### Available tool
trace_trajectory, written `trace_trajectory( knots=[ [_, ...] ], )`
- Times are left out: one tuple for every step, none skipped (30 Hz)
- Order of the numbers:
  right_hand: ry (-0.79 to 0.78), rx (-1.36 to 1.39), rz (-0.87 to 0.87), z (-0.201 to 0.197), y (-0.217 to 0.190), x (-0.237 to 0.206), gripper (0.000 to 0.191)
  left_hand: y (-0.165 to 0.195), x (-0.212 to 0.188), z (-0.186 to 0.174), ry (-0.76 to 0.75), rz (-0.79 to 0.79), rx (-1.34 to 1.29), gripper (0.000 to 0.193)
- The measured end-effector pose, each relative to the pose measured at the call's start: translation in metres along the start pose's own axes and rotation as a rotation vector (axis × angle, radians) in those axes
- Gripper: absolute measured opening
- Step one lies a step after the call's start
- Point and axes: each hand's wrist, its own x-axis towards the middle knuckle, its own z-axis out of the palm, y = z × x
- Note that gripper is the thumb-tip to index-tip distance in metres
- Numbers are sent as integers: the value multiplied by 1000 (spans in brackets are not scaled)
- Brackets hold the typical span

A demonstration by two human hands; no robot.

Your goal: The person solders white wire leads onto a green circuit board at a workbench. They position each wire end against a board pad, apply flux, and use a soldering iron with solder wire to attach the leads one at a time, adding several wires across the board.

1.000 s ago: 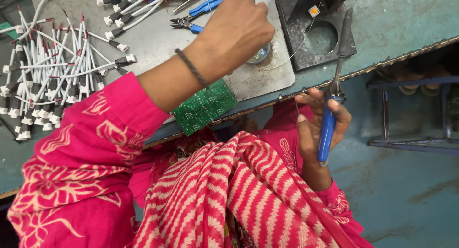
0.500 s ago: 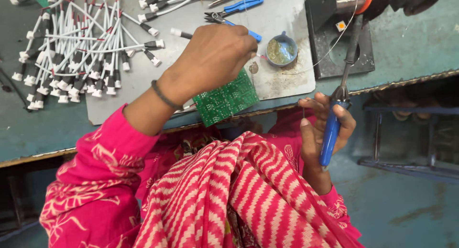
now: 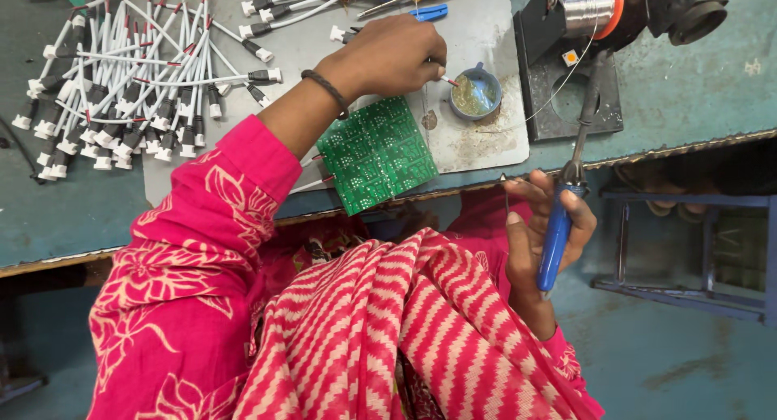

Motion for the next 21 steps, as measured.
trace_trajectory(
  knots=[
    [-5, 3, -5, 0, 1, 0, 72, -1, -1, 1, -10, -15, -7, 20],
    [-9, 6, -11, 0, 2, 0, 72, -1, -1, 2, -20, -30, -14, 20],
    [-13, 9, -16, 0, 3, 1, 72, -2, -2, 3, -20, -39, -13, 20],
    [-17, 11, -21, 0, 4, 1, 72, -2, -2, 4, -19, -48, -11, 20],
    [-22, 13, -27, 0, 5, 1, 72, -3, -3, 5, -19, -57, -9, 20],
    [-29, 16, -32, 0, 5, 2, 72, -3, -3, 6, -21, -50, -10, 20],
    [-29, 20, -34, 1, 6, 2, 72, -3, -4, 6, -22, -43, -10, 20],
    [-30, 24, -36, 1, 6, 3, 72, -3, -4, 6, -23, -38, -11, 20],
    [-31, 29, -38, 1, 6, 4, 72, -2, -5, 6, -28, -53, -6, 20],
    [-32, 33, -40, 2, 6, 5, 72, -1, -6, 5, -33, -69, 0, 20],
    [-32, 37, -43, 2, 6, 5, 72, 0, -7, 3, -39, -85, 4, 20],
    [-32, 41, -45, 3, 6, 6, 72, 1, -9, 0, -34, -85, 14, 20],
    [-31, 41, -43, 3, 6, 6, 72, 2, -11, -2, -29, -85, 22, 19],
    [-31, 41, -41, 3, 7, 5, 72, 3, -13, -5, -23, -85, 31, 19],
    [-30, 42, -41, 3, 8, 4, 73, 4, -15, -7, -13, -87, 26, 19],
    [-28, 44, -31, 2, 10, 3, 72, 5, -17, -9, -3, -90, 23, 18],
    [-27, 48, -21, 1, 12, 1, 72, 6, -20, -11, 7, -96, 22, 18],
    [-28, 53, -10, -1, 14, -2, 72, 6, -22, -12, 27, -83, 14, 17],
    [-14, 38, 3, -3, 17, -4, 70, 8, -23, -13, 48, -73, 10, 17],
    [-5, 27, 13, -6, 19, -6, 69, 8, -24, -14, 73, -66, 9, 16],
    [-1, 26, 21, -7, 22, -5, 67, 10, -24, -14, 106, -41, 14, 15]
  ],
)
